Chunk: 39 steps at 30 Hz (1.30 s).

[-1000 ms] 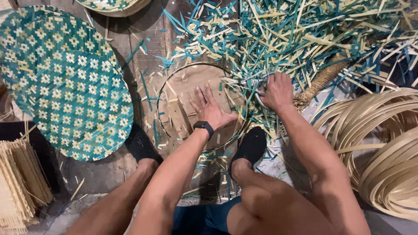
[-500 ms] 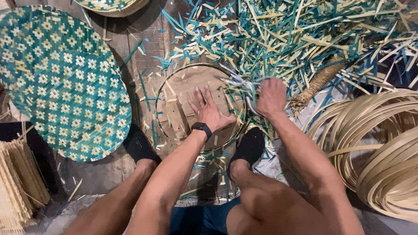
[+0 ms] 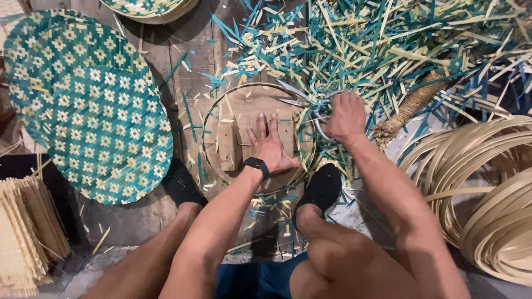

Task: The person trims the excess woven material around the edge of a round basket using scissors. They repeatedly flip the basket, cut the protruding strips, and stack the finished baskets.

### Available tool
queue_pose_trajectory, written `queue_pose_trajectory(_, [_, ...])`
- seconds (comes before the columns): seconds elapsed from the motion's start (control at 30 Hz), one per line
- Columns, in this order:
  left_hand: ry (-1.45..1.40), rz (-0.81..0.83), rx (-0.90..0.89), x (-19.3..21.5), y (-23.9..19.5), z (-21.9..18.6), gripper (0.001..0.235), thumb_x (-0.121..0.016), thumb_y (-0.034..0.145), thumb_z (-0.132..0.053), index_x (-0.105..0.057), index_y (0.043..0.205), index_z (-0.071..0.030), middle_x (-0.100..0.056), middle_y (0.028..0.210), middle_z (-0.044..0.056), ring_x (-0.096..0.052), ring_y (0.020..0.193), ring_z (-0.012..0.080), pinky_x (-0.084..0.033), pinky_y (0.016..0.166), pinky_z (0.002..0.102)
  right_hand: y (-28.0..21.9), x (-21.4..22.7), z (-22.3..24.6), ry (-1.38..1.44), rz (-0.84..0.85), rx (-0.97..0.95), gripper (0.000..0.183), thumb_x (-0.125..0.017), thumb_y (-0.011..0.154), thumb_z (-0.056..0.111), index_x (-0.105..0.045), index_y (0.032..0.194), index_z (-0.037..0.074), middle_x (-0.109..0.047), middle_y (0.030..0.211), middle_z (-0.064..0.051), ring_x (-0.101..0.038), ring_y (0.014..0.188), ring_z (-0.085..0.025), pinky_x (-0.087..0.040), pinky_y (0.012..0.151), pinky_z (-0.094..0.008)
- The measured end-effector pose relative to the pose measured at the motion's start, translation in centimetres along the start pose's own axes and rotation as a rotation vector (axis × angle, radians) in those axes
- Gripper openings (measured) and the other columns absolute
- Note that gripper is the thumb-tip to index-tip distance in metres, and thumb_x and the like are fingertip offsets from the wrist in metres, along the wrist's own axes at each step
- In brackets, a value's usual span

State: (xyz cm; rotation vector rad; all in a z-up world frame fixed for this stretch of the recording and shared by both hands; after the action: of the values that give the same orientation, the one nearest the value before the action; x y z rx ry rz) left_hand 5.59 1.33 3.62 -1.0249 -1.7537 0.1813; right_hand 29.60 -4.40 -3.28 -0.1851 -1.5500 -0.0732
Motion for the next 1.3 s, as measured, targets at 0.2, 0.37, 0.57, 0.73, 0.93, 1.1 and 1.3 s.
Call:
queue_pose_trajectory(0.2, [0.055, 0.095, -0.090, 0.3, -0.8, 1.1, 0.148, -0.086, 0.053, -0.059, -0.001, 0.158, 0.003, -0.017, 0.164, 0.032, 0.002, 0.156, 0.0418, 0.004, 0.119, 0.069, -1.4, -1.2, -4.3, 0.153, 0.360, -0.016, 0.027, -0.068, 0.090, 0.035, -0.071, 0.091, 0.009, -0.067, 0.085, -0.015, -0.068, 0.078, -0.031, -0.056, 0.071, -0.046])
queue_pose_trajectory(0.37, [0.015, 0.098, -0.125, 0.3, -0.8, 1.5, 0.147, -0.087, 0.053, -0.055, -0.002, 0.159, 0.001, -0.022, 0.164, 0.026, 0.003, 0.158, 0.0398, 0.008, 0.120, 0.067, -1.9, -0.9, -6.3, 0.239, 0.090, -0.176, 0.045, -0.077, 0.082, 0.044, -0.068, 0.096, 0.002, -0.066, 0.098, -0.019, -0.063, 0.097, -0.037, -0.051, 0.087, -0.048])
queue_pose_trajectory(0.57, [0.038, 0.081, -0.118, 0.1, -0.8, 1.3, 0.148, -0.088, 0.054, -0.058, -0.001, 0.158, 0.002, -0.022, 0.163, 0.030, 0.003, 0.157, 0.0395, 0.011, 0.120, 0.065, -4.5, -1.5, -3.5, 0.284, 0.147, -0.193, 0.064, -0.076, 0.082, 0.055, -0.067, 0.109, -0.003, -0.060, 0.113, -0.022, -0.055, 0.110, -0.037, -0.045, 0.099, -0.048])
queue_pose_trajectory(0.73, [-0.004, 0.042, -0.177, 1.1, -0.3, 1.7, 0.141, -0.088, 0.052, -0.060, -0.016, 0.156, 0.000, -0.031, 0.159, 0.028, -0.013, 0.153, 0.0431, 0.001, 0.118, 0.067, -6.5, -3.9, -4.1, 0.486, 0.282, -0.764, 0.081, -0.079, 0.084, 0.062, -0.060, 0.124, -0.005, -0.056, 0.128, -0.025, -0.050, 0.124, -0.040, -0.040, 0.109, -0.049])
queue_pose_trajectory(0.93, [0.031, -0.197, -0.221, 5.2, 7.2, 3.9, 0.071, -0.073, 0.086, -0.043, -0.052, 0.148, -0.017, -0.060, 0.143, 0.015, -0.050, 0.136, 0.0393, -0.034, 0.113, 0.057, -7.6, -4.4, -3.7, 0.302, 0.574, -0.665, 0.102, -0.092, 0.069, 0.045, -0.043, 0.142, -0.007, -0.036, 0.149, -0.035, -0.037, 0.137, -0.048, -0.032, 0.114, -0.054])
queue_pose_trajectory(1.1, [0.654, -0.278, -0.601, 5.1, 14.8, 2.0, 0.081, -0.080, 0.067, -0.037, -0.059, 0.144, -0.025, -0.065, 0.141, 0.011, -0.059, 0.127, 0.0360, -0.044, 0.103, 0.053, -8.4, -4.5, 2.9, 1.133, 0.456, -0.621, 0.093, -0.086, 0.079, 0.043, -0.039, 0.140, -0.009, -0.061, 0.123, -0.019, -0.066, 0.100, -0.025, -0.057, 0.081, -0.040])
queue_pose_trajectory(1.3, [-0.381, -0.264, -0.251, 6.7, 21.1, -0.6, 0.045, -0.078, 0.087, -0.030, -0.073, 0.124, -0.006, -0.077, 0.116, 0.019, -0.075, 0.106, 0.0324, -0.058, 0.094, 0.042, -8.4, -6.0, 5.8, 1.450, 0.423, -0.797, 0.039, -0.086, 0.087, 0.023, -0.073, 0.112, -0.004, -0.072, 0.088, -0.007, -0.063, 0.073, -0.013, -0.052, 0.062, -0.030])
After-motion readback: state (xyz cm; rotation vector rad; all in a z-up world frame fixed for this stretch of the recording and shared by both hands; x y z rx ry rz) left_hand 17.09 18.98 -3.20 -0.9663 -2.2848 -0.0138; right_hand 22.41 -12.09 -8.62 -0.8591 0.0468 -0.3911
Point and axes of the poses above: each hand's wrist, its own y-axis towards the middle knuckle, its own x-axis out of the back of the hand, z = x × y, the point moved 2 cm from there along y, towards the middle knuckle
